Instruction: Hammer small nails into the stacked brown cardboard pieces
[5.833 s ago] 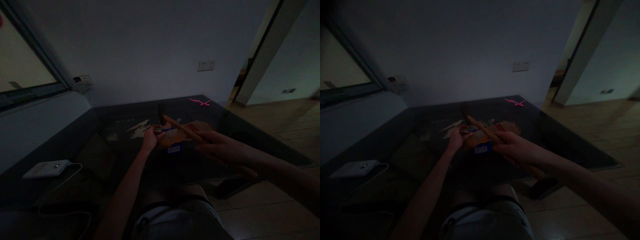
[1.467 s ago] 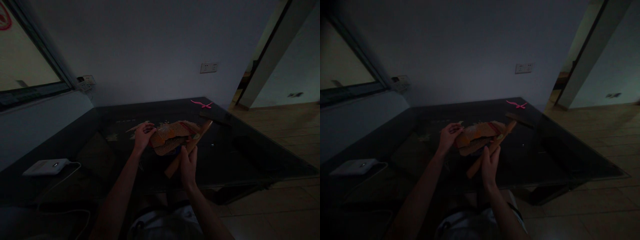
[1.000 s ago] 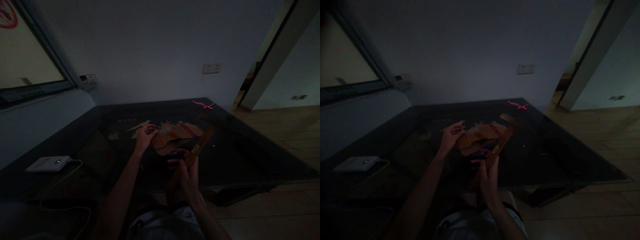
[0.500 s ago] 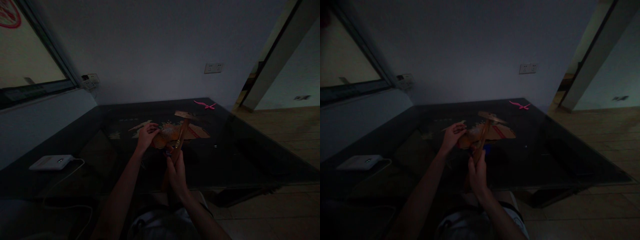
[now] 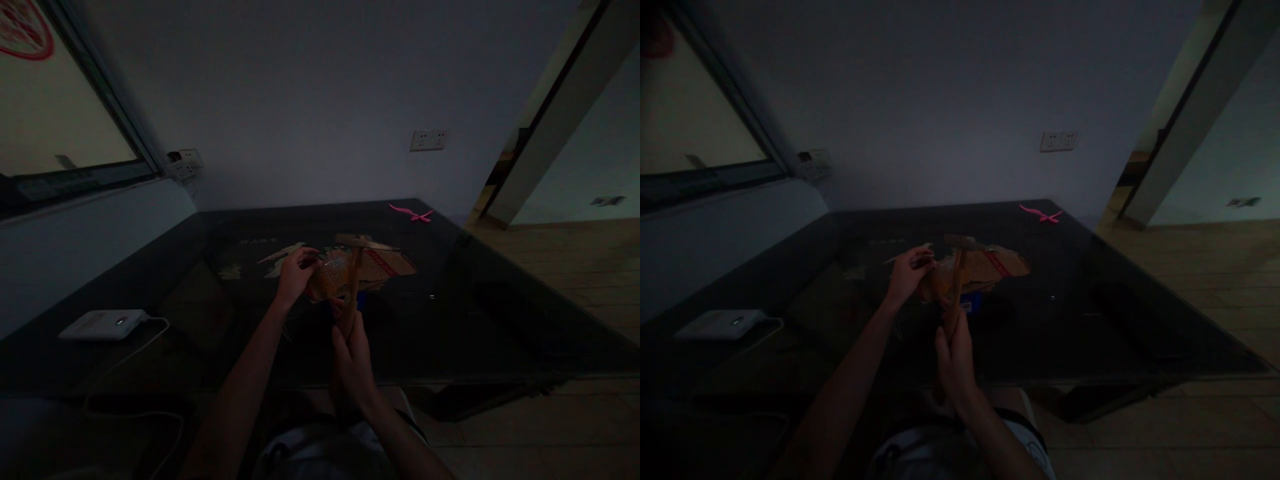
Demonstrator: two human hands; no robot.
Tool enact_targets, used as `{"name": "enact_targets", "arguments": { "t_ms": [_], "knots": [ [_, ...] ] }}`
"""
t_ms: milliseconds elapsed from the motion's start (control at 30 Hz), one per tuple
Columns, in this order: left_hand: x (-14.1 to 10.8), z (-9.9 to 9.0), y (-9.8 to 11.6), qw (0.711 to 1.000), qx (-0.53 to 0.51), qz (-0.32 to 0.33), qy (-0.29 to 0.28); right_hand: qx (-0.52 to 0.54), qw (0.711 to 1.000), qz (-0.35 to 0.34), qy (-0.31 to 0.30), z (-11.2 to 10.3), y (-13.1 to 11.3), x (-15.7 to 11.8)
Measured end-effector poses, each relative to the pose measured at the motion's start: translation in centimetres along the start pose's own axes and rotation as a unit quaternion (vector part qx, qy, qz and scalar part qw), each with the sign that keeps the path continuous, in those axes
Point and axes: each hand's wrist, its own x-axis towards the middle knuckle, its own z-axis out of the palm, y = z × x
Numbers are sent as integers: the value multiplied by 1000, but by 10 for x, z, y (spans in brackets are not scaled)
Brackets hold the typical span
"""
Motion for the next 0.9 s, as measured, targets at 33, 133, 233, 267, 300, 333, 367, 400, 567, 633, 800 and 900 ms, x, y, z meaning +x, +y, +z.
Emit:
{"name": "enact_targets", "arguments": {
  "t_ms": [33, 133, 233, 267, 300, 333, 367, 400, 567, 633, 800, 900],
  "knots": [
    [0, 0, 0, 1000, 4, 0, 0, 3, 1000, -1, 1, 2, 1, 1],
    [0, 0, 1, 1000, 14, 2, -3, 4, 1000, -6, -1, 5, 2, 2],
    [0, 0, 1, 1000, 25, 4, -3, -4, 1000, -9, -8, 5, 0, 0],
    [0, 0, 0, 1000, 28, 5, -3, -8, 1000, -6, -10, 4, -1, -1],
    [0, 0, 0, 1000, 30, 7, -2, -10, 1000, -1, -12, 2, -3, -3],
    [0, 0, -1, 999, 30, 12, -2, -7, 1000, 7, -16, 0, -4, -4],
    [0, 0, -2, 999, 30, 17, -2, -2, 1000, 17, -23, -3, -7, -4],
    [0, 0, -3, 999, 30, 21, -4, 3, 999, 31, -30, -8, -9, -5],
    [-1, 1, -11, 999, 30, 17, 0, -94, 991, 85, -43, -48, -38, 8],
    [-1, 2, -14, 999, 30, 14, 9, -130, 984, 95, -74, -69, -60, 21],
    [-1, 4, -17, 999, 35, 25, 23, -186, 953, 126, -202, -101, -121, 63],
    [-2, 5, -15, 999, 29, 13, 32, -220, 943, 80, -236, -102, -137, 81]
  ]
}}
